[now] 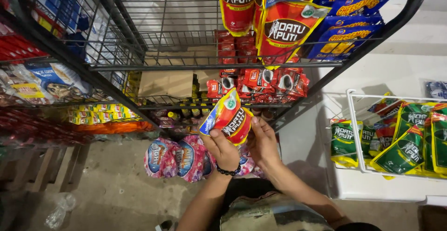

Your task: Organizing and stocking condiment pouches on grocery store shelves and into a wire basket.

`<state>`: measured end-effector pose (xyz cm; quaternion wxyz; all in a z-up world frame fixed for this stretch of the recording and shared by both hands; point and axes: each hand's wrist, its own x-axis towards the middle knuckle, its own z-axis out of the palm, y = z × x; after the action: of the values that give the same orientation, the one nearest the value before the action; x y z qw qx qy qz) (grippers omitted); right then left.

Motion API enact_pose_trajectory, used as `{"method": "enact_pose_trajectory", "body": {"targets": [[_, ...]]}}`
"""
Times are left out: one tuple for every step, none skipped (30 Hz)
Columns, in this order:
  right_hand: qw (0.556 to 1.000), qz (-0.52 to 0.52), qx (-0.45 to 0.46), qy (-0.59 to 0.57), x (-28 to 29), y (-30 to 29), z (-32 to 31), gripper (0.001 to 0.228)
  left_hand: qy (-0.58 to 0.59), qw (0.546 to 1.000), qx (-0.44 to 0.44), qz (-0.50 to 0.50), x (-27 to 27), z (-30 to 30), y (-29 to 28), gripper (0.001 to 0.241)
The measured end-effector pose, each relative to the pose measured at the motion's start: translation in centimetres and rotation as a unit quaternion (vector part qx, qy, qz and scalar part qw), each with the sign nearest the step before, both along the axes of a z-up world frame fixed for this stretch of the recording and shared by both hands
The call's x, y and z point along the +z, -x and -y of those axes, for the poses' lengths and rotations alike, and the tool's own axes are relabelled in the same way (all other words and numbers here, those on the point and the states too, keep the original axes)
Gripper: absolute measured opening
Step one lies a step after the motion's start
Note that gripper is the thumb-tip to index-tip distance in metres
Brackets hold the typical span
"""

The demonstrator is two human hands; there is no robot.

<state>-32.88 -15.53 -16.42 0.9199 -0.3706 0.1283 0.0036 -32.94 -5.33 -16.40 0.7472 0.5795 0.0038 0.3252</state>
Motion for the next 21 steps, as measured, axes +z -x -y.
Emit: {"method": "enact_pose_trajectory", "body": {"targets": [[1.0, 0.0, 0.007, 0.0, 0.0, 0.0, 0.1, 0.022, -0.011, 1.0, 0.014, 0.019, 1.6, -0.2, 0.0, 0.047], [1.0, 0.0, 0.014, 0.0, -0.1, 0.0, 0.1, 0.023, -0.022, 0.999, 0.028, 0.037, 3.2, -0.4, 0.1, 0.043], [1.0, 0.0, 0.013, 0.001, -1.7, -0.1, 1.2, 0.023, -0.021, 0.999, 0.027, 0.037, 4.1, -0.8, -0.1, 0.043], [0.996, 0.044, 0.071, 0.008, -3.3, -0.2, 2.1, 0.023, -0.003, 0.999, 0.019, 0.033, 5.0, -1.3, -0.3, 0.04], [0.988, 0.089, 0.128, 0.016, -5.0, -0.3, 3.1, 0.025, 0.015, 0.999, 0.011, 0.028, 5.9, -1.7, -0.6, 0.037], [0.988, 0.089, 0.128, 0.016, -2.4, -0.2, 3.3, 0.025, 0.015, 0.999, 0.01, 0.029, 7.1, -2.3, -0.9, 0.037], [0.981, 0.076, 0.168, 0.068, 0.1, -0.2, 3.5, 0.027, 0.014, 0.999, 0.004, 0.037, 8.4, -3.0, -1.3, 0.035], [0.969, 0.063, 0.206, 0.121, 2.7, -0.1, 3.8, 0.035, 0.013, 0.999, -0.002, 0.045, 9.7, -3.5, -1.7, 0.034], [0.969, 0.065, 0.204, 0.122, 4.7, -0.3, 4.2, 0.035, 0.014, 0.999, -0.004, 0.047, 11.2, -4.0, -2.1, 0.034], [0.947, 0.112, 0.214, 0.214, 6.6, -0.5, 4.6, 0.034, -0.03, 0.998, 0.003, 0.063, 12.7, -4.5, -2.5, 0.033], [0.914, 0.157, 0.221, 0.304, 8.5, -0.6, 5.0, 0.033, -0.074, 0.994, 0.011, 0.079, 14.2, -4.9, -2.8, 0.033], [0.914, 0.157, 0.218, 0.304, 10.4, -0.7, 5.0, 0.033, -0.074, 0.994, 0.009, 0.081, 15.6, -5.1, -3.4, 0.033], [0.864, 0.185, 0.143, 0.446, 12.3, -0.8, 5.1, 0.027, -0.083, 0.99, -0.01, 0.111, 17.0, -5.2, -3.9, 0.032], [0.789, 0.204, 0.062, 0.576, 14.2, -0.9, 5.1, 0.021, -0.092, 0.985, -0.03, 0.142, 18.4, -5.4, -4.4, 0.032], [0.789, 0.204, 0.059, 0.577, 16.5, -1.1, 5.0, 0.021, -0.091, 0.985, -0.032, 0.144, 19.3, -5.4, -5.1, 0.032], [0.744, 0.262, -0.012, 0.615, 18.7, -1.3, 4.8, 0.019, -0.078, 0.979, -0.062, 0.176, 20.4, -5.5, -5.9, 0.031], [0.69, 0.317, -0.081, 0.646, 21.0, -1.6, 4.7, 0.018, -0.064, 0.972, -0.092, 0.208, 21.4, -5.5, -6.6, 0.029], [0.688, 0.319, -0.084, 0.647, 23.1, -2.0, 4.3, 0.018, -0.063, 0.971, -0.093, 0.211, 21.8, -5.3, -7.7, 0.029], [0.659, 0.365, -0.132, 0.644, 25.3, -2.3, 3.8, 0.023, -0.069, 0.964, -0.108, 0.234, 22.2, -5.1, -8.8, 0.028], [0.628, 0.41, -0.177, 0.637, 27.4, -2.6, 3.4, 0.029, -0.075, 0.956, -0.122, 0.255, 22.6, -5.0, -9.9, 0.028], [0.626, 0.411, -0.179, 0.638, 28.3, -3.6, 3.5, 0.029, -0.074, 0.956, -0.123, 0.257, 23.0, -4.9, -10.6, 0.028]]}}
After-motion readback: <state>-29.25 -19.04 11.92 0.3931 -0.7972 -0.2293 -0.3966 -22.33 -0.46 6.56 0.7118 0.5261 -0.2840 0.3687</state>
